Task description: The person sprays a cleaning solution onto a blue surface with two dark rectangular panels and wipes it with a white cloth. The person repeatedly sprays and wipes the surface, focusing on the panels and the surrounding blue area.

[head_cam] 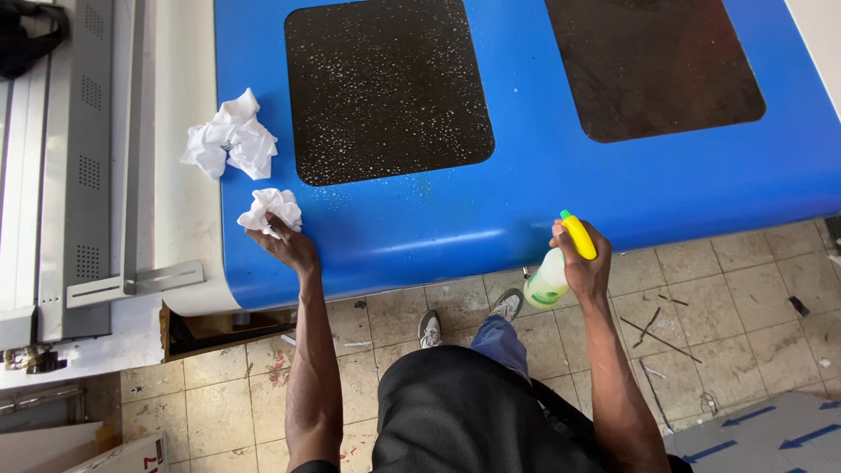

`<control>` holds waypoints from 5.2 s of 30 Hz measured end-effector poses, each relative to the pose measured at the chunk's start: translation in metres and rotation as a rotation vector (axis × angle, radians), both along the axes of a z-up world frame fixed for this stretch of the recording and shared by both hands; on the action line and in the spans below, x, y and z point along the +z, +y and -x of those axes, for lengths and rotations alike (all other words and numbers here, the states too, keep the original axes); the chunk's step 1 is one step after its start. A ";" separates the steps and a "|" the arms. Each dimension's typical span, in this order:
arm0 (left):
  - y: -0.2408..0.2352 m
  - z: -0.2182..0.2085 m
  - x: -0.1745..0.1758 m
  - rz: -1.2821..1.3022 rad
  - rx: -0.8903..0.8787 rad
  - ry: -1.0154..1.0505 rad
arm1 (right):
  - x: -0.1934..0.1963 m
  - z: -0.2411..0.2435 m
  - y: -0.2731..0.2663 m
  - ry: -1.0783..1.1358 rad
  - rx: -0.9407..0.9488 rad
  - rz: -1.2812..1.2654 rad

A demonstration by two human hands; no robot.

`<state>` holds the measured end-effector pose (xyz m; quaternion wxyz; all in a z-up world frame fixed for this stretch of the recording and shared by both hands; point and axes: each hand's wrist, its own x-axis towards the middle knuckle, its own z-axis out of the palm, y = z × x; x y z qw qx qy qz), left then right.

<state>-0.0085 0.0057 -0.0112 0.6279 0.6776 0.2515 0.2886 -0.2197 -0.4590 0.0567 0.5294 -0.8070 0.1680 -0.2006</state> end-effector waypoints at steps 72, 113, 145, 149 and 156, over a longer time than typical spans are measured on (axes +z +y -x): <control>0.007 -0.029 0.030 -0.058 -0.145 0.128 | 0.057 -0.095 -0.063 -0.201 -0.133 0.124; -0.005 -0.029 0.039 -0.034 -0.040 0.166 | 0.076 -0.174 0.116 -0.099 0.664 -0.027; -0.007 -0.029 0.038 -0.007 -0.042 0.113 | 0.045 -0.189 0.118 -0.302 0.386 -0.017; -0.003 -0.041 0.039 -0.026 -0.056 0.126 | 0.056 -0.189 0.050 -0.247 0.290 -0.102; 0.000 -0.046 0.022 -0.151 -0.109 0.001 | 0.082 -0.165 -0.060 -0.131 0.154 0.158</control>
